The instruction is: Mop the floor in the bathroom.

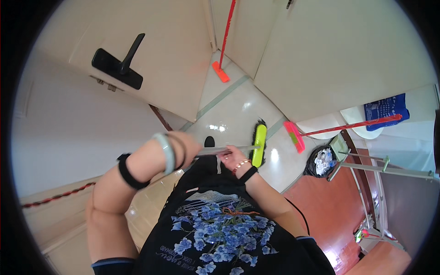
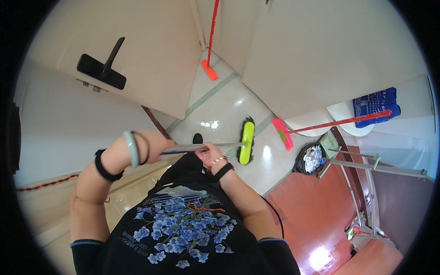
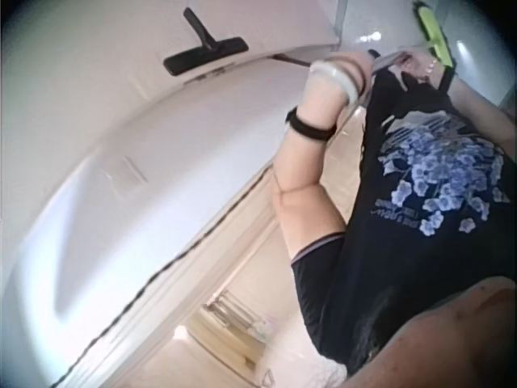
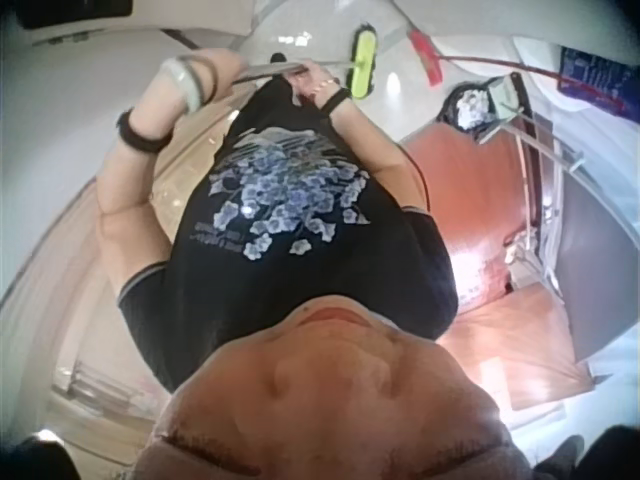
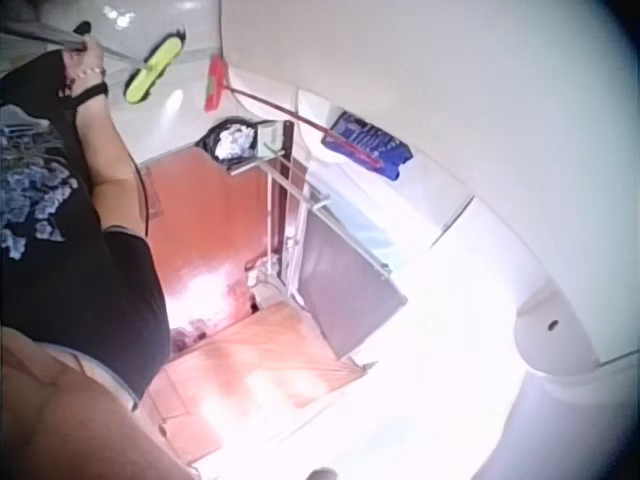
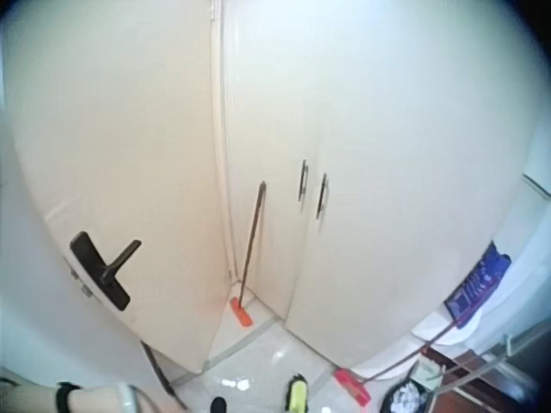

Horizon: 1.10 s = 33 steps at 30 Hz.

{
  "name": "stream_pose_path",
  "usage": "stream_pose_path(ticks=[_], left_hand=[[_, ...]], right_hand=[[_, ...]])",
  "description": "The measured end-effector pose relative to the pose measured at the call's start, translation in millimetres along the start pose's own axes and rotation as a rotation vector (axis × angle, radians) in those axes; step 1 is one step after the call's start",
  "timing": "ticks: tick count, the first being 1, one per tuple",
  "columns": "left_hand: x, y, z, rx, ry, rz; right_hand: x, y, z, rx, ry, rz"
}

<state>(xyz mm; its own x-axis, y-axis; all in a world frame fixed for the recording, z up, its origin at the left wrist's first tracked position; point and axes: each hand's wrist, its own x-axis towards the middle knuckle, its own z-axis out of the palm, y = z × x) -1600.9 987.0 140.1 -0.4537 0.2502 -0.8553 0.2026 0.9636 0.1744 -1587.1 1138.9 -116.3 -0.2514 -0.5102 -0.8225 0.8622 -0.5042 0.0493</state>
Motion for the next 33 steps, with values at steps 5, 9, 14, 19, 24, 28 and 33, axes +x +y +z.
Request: stream_pose_path(ticks=[5, 9, 14, 19, 24, 28, 33], left_hand=[[109, 7, -47, 0.051, -0.031, 0.224], [128, 18, -95, -0.265, 0.054, 0.333], [154, -5, -108, -0.893, 0.364, 0.435], [198, -36, -99, -1.448, 0.741, 0.478], [230, -87, -167, -1.353, 0.884, 0.251], [242, -135, -236, -1.136, 0.802, 0.343], [230, -181, -309, -0.903, 0.929, 0.412]], right_hand=[[10, -56, -50, 0.324, 0.089, -0.113], [6, -95, -60, 0.459, 0.193, -0.225], [20, -132, -46, 0.622, 0.152, -0.288], [66, -160, 4, 0.730, 0.154, -0.336], [109, -189, 79, 0.910, 0.009, -0.293], [141, -223, 133, 0.821, -0.191, -0.256], [166, -241, 215, 0.603, -0.387, -0.272]])
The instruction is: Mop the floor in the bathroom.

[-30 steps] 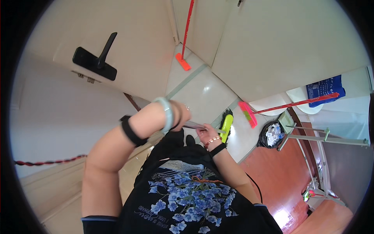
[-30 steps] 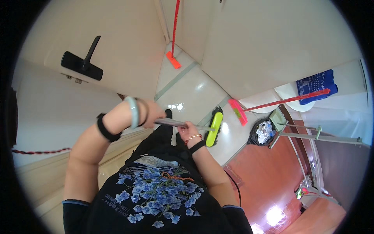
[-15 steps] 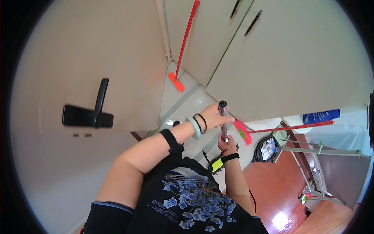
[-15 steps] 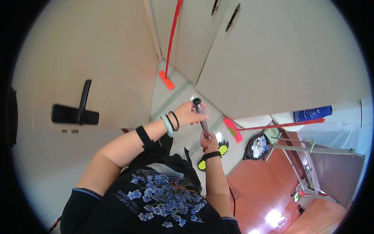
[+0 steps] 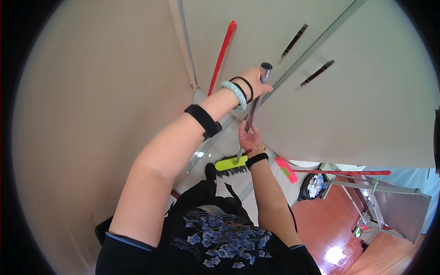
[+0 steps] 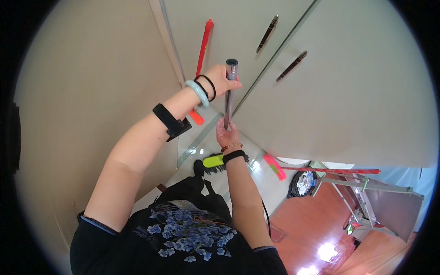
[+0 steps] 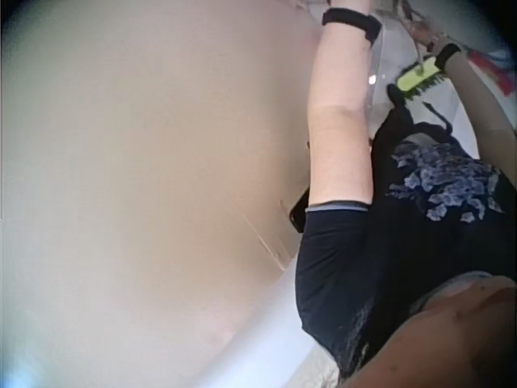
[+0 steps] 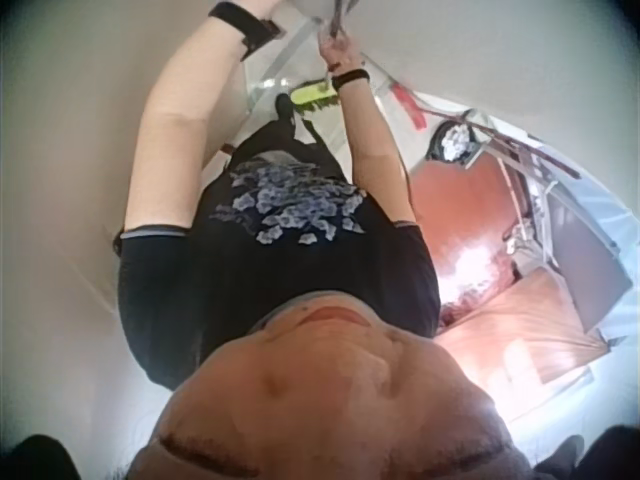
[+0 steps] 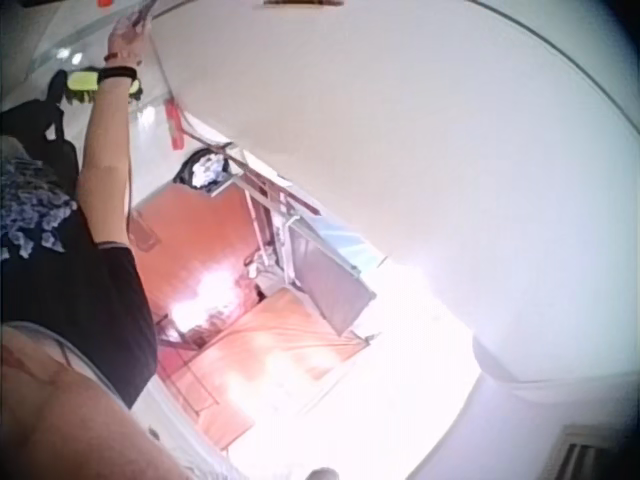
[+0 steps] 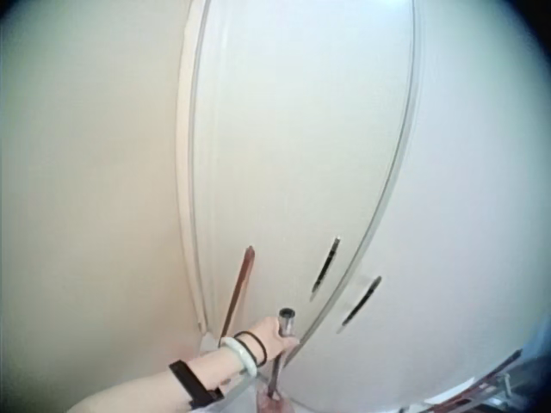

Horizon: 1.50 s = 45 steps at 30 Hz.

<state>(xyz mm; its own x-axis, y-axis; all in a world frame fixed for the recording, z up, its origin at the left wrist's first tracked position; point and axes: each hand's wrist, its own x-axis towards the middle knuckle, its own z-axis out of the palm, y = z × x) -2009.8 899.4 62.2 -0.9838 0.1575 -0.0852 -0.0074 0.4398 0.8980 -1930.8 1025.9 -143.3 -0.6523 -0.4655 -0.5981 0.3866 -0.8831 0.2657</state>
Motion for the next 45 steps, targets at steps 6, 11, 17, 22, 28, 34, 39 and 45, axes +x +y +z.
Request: stream_pose_path(ticks=[6, 11, 17, 22, 28, 34, 39, 45], left_hand=[[40, 18, -36, 0.177, -0.159, 0.170], [63, 18, -64, 0.167, -0.213, 0.156], [91, 9, -68, 0.137, 0.020, 0.072], [101, 10, -49, 0.352, 0.248, -0.049], [125, -12, -34, 0.345, 0.330, -0.013], [111, -7, -30, 0.361, 0.137, -0.065], [121, -44, -8, 0.059, 0.183, 0.084], [121, -50, 7, 0.045, 0.107, 0.153]], right_hand=[[27, 18, 37, -0.404, -0.110, -0.020], [9, 23, 52, -0.732, -0.094, -0.002], [-35, -11, 63, -1.005, 0.144, -0.181], [-87, -34, 160, -1.489, -0.073, -1.168], [-100, -28, 220, -1.758, -0.181, -1.335], [-120, -16, 210, -1.647, -0.158, -1.110], [-155, 17, 180, -1.603, -0.046, -1.140], [-169, 27, 159, -1.492, -0.110, -1.143]])
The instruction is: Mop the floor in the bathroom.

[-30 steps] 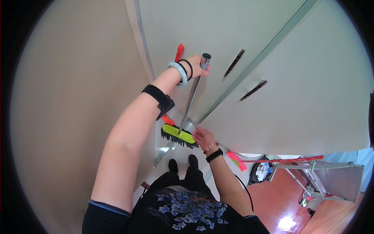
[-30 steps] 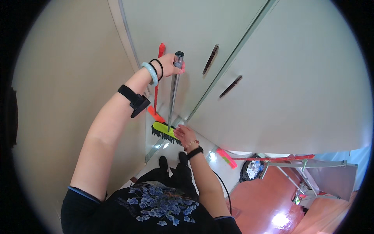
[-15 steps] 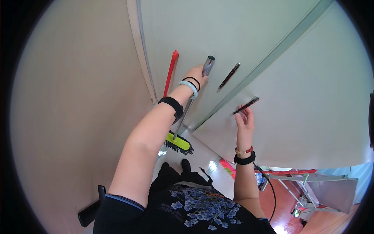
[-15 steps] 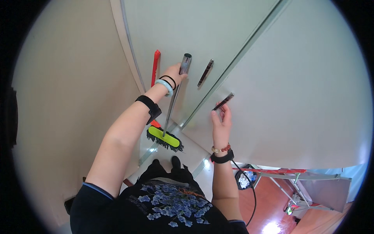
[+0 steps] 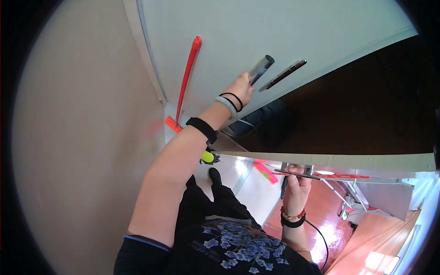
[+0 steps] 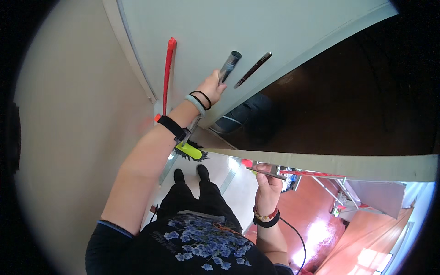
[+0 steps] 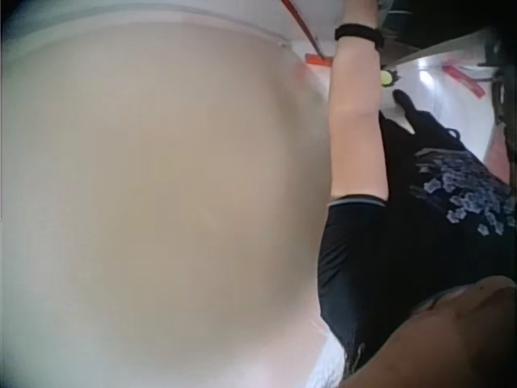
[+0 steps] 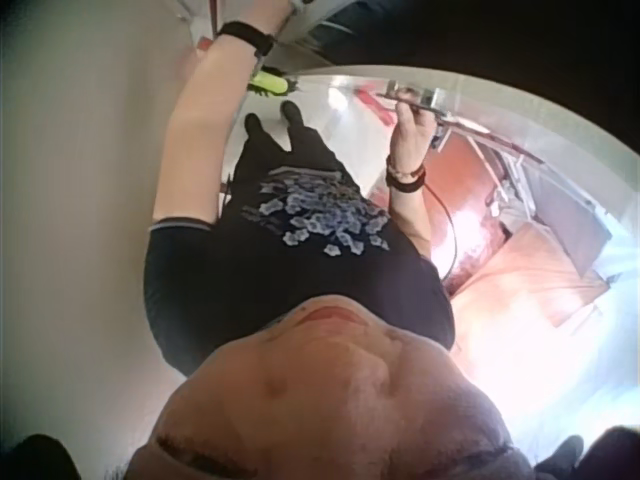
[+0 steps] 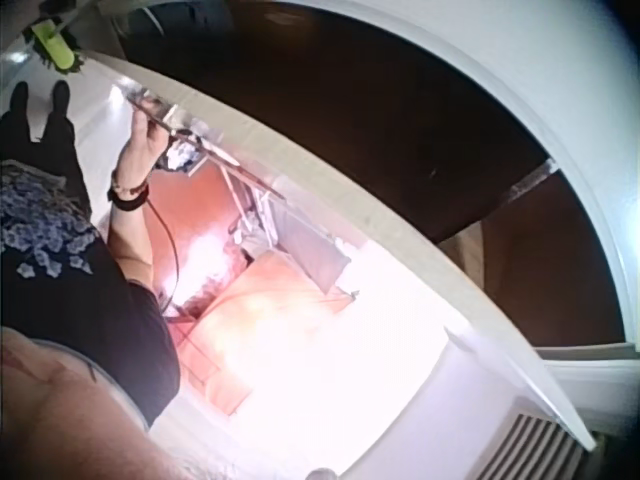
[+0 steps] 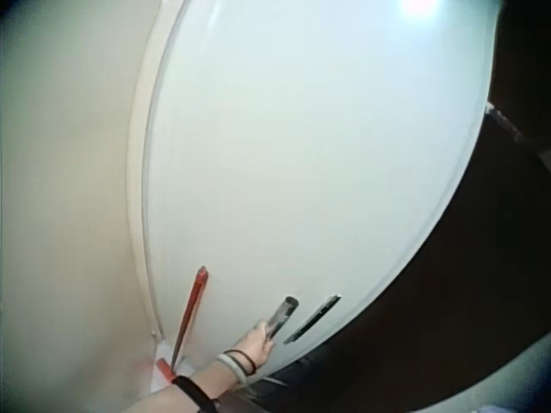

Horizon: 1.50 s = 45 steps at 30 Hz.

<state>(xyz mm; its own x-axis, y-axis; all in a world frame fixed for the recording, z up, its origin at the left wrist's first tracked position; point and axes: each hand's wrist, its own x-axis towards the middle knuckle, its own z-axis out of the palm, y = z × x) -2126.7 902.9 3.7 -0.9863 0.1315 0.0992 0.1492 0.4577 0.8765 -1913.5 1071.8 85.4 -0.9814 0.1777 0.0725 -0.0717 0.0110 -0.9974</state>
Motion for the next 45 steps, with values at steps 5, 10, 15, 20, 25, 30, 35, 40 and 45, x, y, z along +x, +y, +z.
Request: stream_pose_path(ticks=[5, 10, 15, 20, 25, 30, 35, 40, 45], left_hand=[[7, -10, -9, 0.004, 0.021, 0.013], [9, -3, -23, 0.015, -0.070, -0.066], [13, 2, -33, 0.095, -0.019, -0.060], [13, -3, -27, 0.122, -0.009, -0.055], [5, -9, -19, 0.123, 0.023, -0.094], [3, -19, -14, 0.088, 0.121, 0.046], [-5, -23, -10, 0.092, 0.157, 0.111], [-14, -45, -1, 0.080, 0.326, 0.103], [-61, -79, 13, 0.054, 0.336, -0.141]], right_hand=[[1, -1, 3, -0.007, 0.005, -0.010], [3, 3, 1, 0.004, 0.009, 0.004], [-1, 7, -3, 0.049, 0.005, 0.011], [-6, 6, -2, 0.042, 0.038, 0.040], [-11, 6, -3, 0.078, 0.100, 0.043], [-11, 5, -4, 0.057, 0.057, 0.045], [-10, 5, -3, 0.023, 0.042, 0.061], [-2, 3, 0, 0.038, 0.041, 0.076], [12, 6, 5, 0.015, 0.027, 0.041]])
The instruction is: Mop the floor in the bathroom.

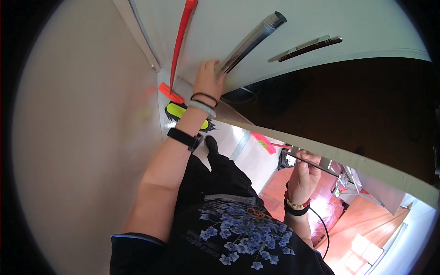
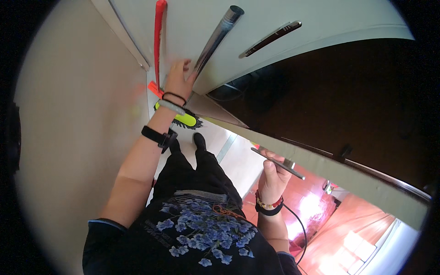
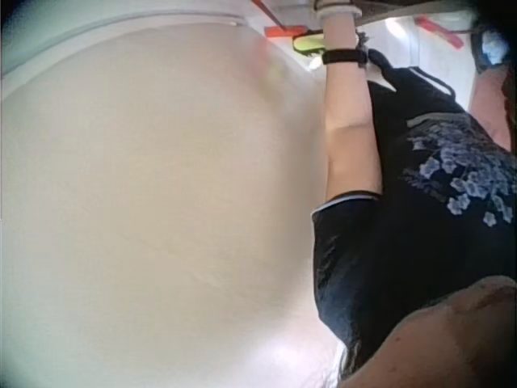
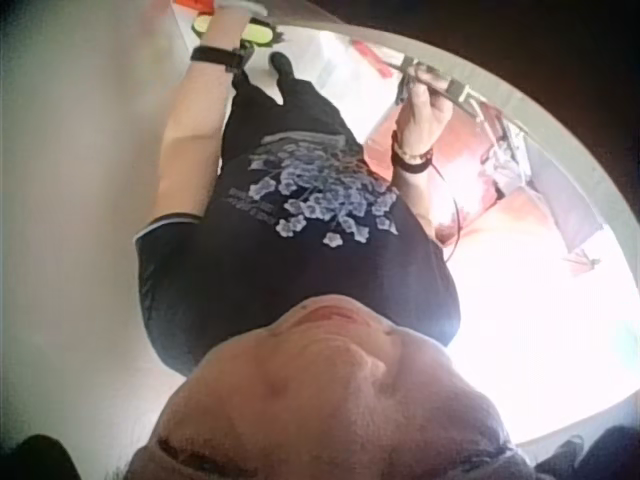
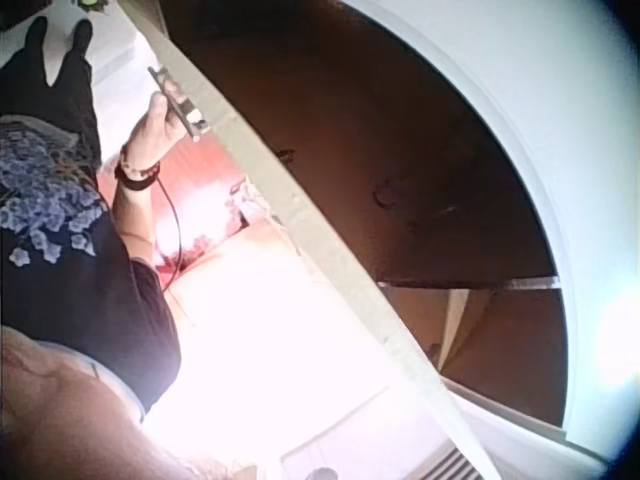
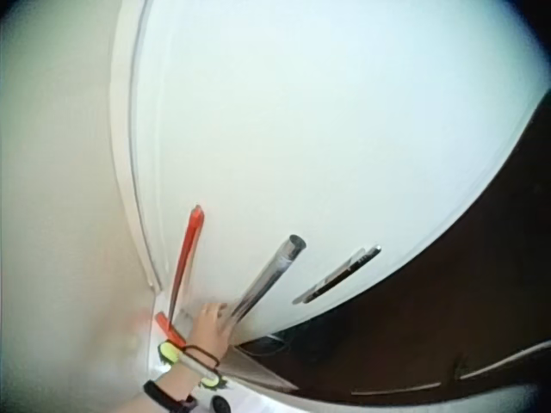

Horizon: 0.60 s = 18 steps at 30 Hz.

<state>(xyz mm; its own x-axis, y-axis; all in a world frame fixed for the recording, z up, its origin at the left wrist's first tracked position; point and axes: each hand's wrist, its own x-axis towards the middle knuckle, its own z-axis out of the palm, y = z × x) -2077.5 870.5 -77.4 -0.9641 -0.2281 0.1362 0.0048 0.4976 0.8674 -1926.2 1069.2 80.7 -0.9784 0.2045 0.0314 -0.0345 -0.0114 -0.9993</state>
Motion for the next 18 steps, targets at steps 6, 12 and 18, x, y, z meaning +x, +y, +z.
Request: stream_pose_path(ticks=[6, 12, 18], left_hand=[[-37, -30, 16, 0.140, -0.229, -0.271], [-36, -30, 30, 0.293, -0.440, -0.323], [-61, -18, 43, 0.353, -0.435, -0.395]], right_hand=[[28, 11, 6, -0.060, -0.006, -0.135], [71, 20, 13, -0.047, 0.057, -0.181], [99, 19, 10, -0.007, -0.018, -0.205]])
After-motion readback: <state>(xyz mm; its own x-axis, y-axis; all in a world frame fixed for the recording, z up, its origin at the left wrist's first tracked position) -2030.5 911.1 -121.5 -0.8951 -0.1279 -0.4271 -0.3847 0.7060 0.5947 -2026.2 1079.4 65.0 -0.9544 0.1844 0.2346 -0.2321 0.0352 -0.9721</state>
